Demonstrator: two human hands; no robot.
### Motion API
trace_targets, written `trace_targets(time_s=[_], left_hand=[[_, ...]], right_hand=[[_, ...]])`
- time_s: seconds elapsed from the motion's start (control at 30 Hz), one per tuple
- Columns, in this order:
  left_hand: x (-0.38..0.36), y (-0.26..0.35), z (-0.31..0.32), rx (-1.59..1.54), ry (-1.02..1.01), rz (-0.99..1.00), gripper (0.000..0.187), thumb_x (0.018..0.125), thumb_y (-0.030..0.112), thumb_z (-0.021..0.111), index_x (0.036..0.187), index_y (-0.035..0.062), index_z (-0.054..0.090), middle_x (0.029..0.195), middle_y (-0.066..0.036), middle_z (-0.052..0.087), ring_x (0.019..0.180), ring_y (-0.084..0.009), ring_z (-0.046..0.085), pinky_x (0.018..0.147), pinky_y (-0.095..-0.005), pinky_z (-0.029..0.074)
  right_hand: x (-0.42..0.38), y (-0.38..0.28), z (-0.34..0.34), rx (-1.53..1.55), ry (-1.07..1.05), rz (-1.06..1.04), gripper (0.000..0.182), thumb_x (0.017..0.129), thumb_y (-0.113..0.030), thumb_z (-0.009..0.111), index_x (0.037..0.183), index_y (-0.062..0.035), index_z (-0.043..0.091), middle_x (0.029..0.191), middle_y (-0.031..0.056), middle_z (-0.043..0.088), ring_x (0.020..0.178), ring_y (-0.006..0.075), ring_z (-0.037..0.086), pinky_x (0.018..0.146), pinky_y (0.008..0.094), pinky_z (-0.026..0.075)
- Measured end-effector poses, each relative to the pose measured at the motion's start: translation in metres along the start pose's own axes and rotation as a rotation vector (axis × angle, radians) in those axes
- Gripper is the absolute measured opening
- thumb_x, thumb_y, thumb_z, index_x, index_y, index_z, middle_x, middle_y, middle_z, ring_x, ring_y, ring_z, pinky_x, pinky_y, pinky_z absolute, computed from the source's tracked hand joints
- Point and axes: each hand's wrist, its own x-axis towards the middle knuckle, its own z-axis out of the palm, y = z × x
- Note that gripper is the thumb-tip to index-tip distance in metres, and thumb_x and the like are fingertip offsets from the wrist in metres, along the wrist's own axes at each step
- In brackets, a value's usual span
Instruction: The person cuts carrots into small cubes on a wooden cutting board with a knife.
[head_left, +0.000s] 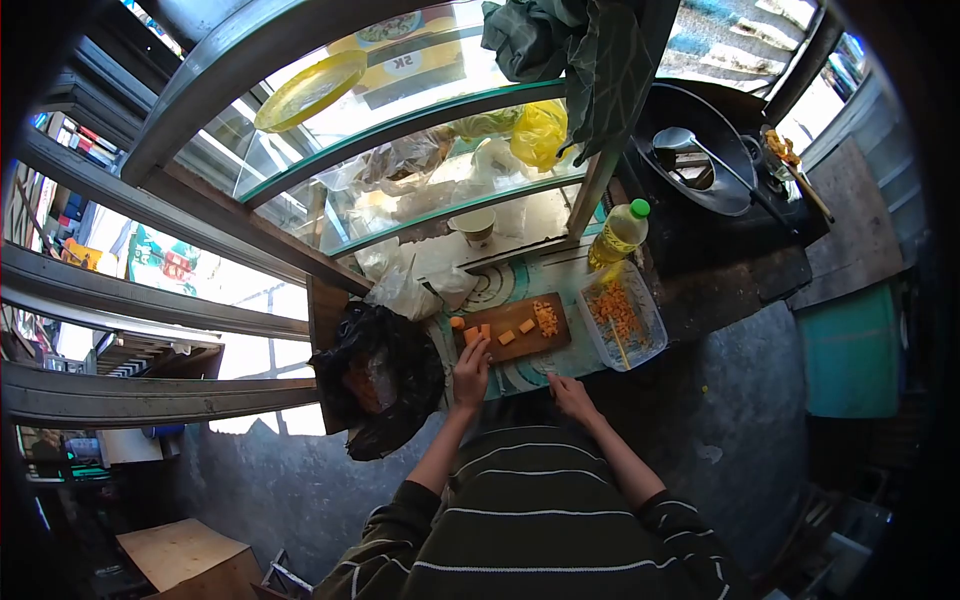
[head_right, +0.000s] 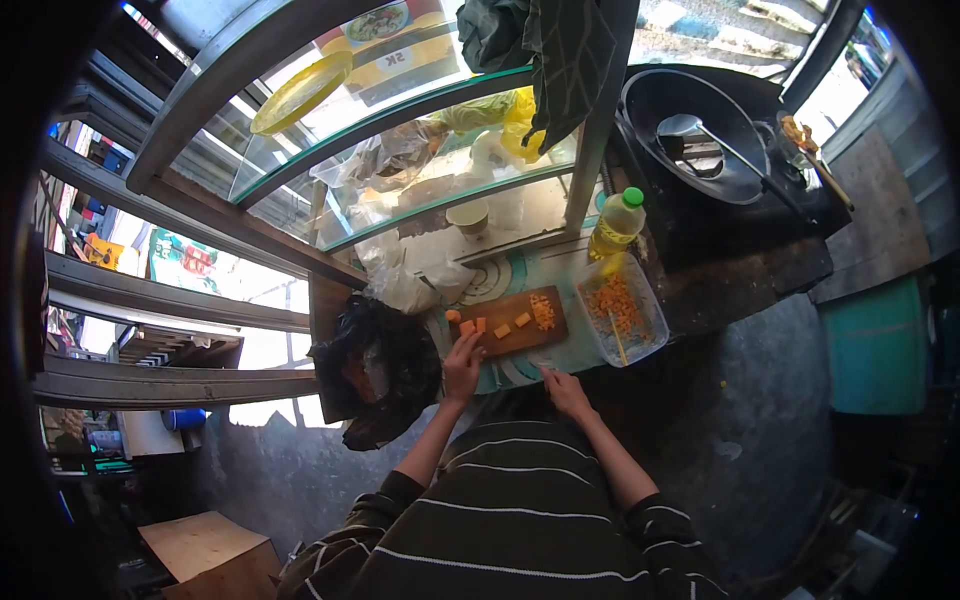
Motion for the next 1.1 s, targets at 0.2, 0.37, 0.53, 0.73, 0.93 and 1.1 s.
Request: trace_targets(time_s=[0.2, 0.37, 0.53, 0.73, 0.93, 1.1], left_hand=[[0.049, 0.023, -0.001, 0.764, -0.013, 0.208, 0.031, 0.067, 0.014, 0.065, 0.098, 0.0118, 0.062, 0.113, -0.006, 0.047, 0.109, -0.0240, 0.042, 0.090, -0.0482, 0.030], [0.069, -0.017, 0.007, 0.947, -0.119, 0.212, 0.023, 0.066, 0.016, 0.065, 0.088, 0.0143, 0.063, 0.105, -0.003, 0.050, 0.106, -0.0212, 0.042, 0.093, -0.0504, 0.018], [0.070, -0.016, 0.007, 0.978, -0.013, 0.145, 0.022, 0.066, 0.013, 0.061, 0.087, 0.0144, 0.062, 0.098, -0.003, 0.052, 0.102, -0.0203, 0.043, 0.090, -0.0483, 0.021], [0.068, 0.004, 0.035, 0.845, -0.012, 0.271, 0.019, 0.069, 0.021, 0.061, 0.087, 0.0153, 0.061, 0.094, -0.003, 0.054, 0.097, -0.0193, 0.047, 0.086, -0.0496, 0.023], [0.072, 0.013, 0.068, 0.721, -0.220, 0.298, 0.016, 0.071, 0.018, 0.062, 0.086, 0.0111, 0.061, 0.086, -0.006, 0.055, 0.091, -0.0205, 0.051, 0.088, -0.0473, 0.024], [0.081, 0.000, 0.060, 0.902, -0.078, 0.301, 0.012, 0.074, 0.021, 0.057, 0.074, 0.0110, 0.063, 0.073, -0.006, 0.059, 0.087, -0.0214, 0.053, 0.086, -0.0487, 0.024]], right_hand=[[-0.001, 0.005, -0.003, 0.021, 0.036, 0.025, 0.047, 0.089, -0.042, 0.040, 0.063, -0.0039, 0.047, 0.050, 0.0009, 0.042, 0.045, 0.0090, 0.041, 0.043, 0.0254, 0.033], [0.002, 0.016, -0.004, -0.029, 0.061, 0.015, 0.048, 0.088, -0.043, 0.040, 0.066, -0.0017, 0.050, 0.052, 0.0052, 0.046, 0.048, 0.0134, 0.046, 0.047, 0.0286, 0.036], [-0.003, 0.011, -0.007, -0.009, 0.041, 0.073, 0.051, 0.088, -0.044, 0.039, 0.068, 0.0004, 0.052, 0.055, 0.0099, 0.051, 0.053, 0.0175, 0.052, 0.053, 0.0315, 0.040], [-0.005, 0.015, -0.008, 0.006, 0.074, 0.066, 0.050, 0.088, -0.044, 0.040, 0.068, 0.0001, 0.052, 0.055, 0.0092, 0.050, 0.052, 0.0159, 0.052, 0.051, 0.0306, 0.040], [-0.007, 0.016, -0.012, 0.089, 0.119, 0.128, 0.049, 0.088, -0.044, 0.040, 0.067, -0.0011, 0.051, 0.052, 0.0061, 0.048, 0.049, 0.0133, 0.050, 0.045, 0.0281, 0.039], [-0.009, 0.018, -0.010, 0.104, 0.119, 0.123, 0.050, 0.088, -0.044, 0.041, 0.066, -0.0011, 0.051, 0.051, 0.0054, 0.046, 0.047, 0.0129, 0.049, 0.045, 0.0282, 0.038]])
